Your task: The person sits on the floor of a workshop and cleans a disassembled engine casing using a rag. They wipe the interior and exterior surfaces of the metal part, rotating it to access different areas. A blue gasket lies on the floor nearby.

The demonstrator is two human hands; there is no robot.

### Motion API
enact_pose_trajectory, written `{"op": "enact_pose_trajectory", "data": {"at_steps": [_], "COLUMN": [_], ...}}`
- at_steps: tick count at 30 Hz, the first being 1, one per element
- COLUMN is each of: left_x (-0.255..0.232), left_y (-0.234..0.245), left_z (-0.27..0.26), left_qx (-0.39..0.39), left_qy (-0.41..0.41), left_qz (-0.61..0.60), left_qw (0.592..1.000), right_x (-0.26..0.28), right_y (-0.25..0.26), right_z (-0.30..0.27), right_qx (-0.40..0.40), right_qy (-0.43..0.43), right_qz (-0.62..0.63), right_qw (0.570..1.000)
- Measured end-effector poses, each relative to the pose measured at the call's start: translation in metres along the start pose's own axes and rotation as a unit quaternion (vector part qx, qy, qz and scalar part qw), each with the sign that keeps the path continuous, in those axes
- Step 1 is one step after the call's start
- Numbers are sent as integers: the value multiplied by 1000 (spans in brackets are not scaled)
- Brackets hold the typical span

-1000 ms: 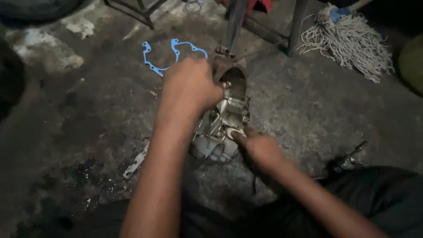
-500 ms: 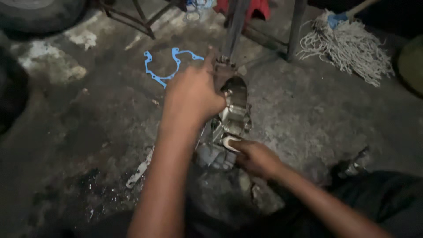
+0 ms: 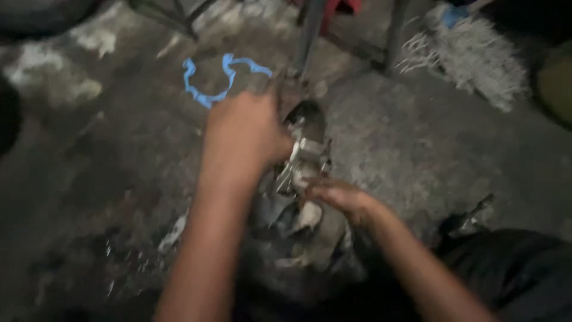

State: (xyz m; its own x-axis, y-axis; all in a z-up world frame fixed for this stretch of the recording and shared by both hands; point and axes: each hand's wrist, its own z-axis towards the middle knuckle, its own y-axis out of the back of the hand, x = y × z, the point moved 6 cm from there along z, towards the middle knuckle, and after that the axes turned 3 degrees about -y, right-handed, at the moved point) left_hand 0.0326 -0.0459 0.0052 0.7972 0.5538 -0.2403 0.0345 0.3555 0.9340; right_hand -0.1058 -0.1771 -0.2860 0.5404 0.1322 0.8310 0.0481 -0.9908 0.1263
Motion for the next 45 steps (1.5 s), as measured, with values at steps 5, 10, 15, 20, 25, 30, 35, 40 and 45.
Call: {"op": "enact_pose_trajectory", "data": {"at_steps": [5,10,15,20,25,30,35,40,45], "left_x": [3,4,6,4,6,7,10,12,14], "left_y": [0,-5,3,7,7,9,11,7,0], "left_z": [9,7,4,2,1,2,5,12,9], "left_qx": [27,24,56,46,39,30,0,4,-46], "left_qy": [0,-12,15,11,16,18,10,9,-7], "left_qz": [23,17,4,-15,-17,-16,-38,-31,-36], "left_qw": [999,999,998,999,999,999,999,999,998], "right_x": [48,94,73,63,91,112,126,144,72], "right_y": [-19,-47,-29,-28,-44,-44,-19,5,0], "right_z": [-18,-53,-65,-38,-51,-62,-87,-79,-61], "right_qx": [-95,-90,-74,-52,-73,-23,6,-188,-108], "right_qy": [47,-88,-70,84,-77,-97,39,57,5], "right_qz": [-297,-537,-506,-319,-548,-512,-431,-621,-395], "right_qw": [949,834,857,943,829,853,902,759,912]}}
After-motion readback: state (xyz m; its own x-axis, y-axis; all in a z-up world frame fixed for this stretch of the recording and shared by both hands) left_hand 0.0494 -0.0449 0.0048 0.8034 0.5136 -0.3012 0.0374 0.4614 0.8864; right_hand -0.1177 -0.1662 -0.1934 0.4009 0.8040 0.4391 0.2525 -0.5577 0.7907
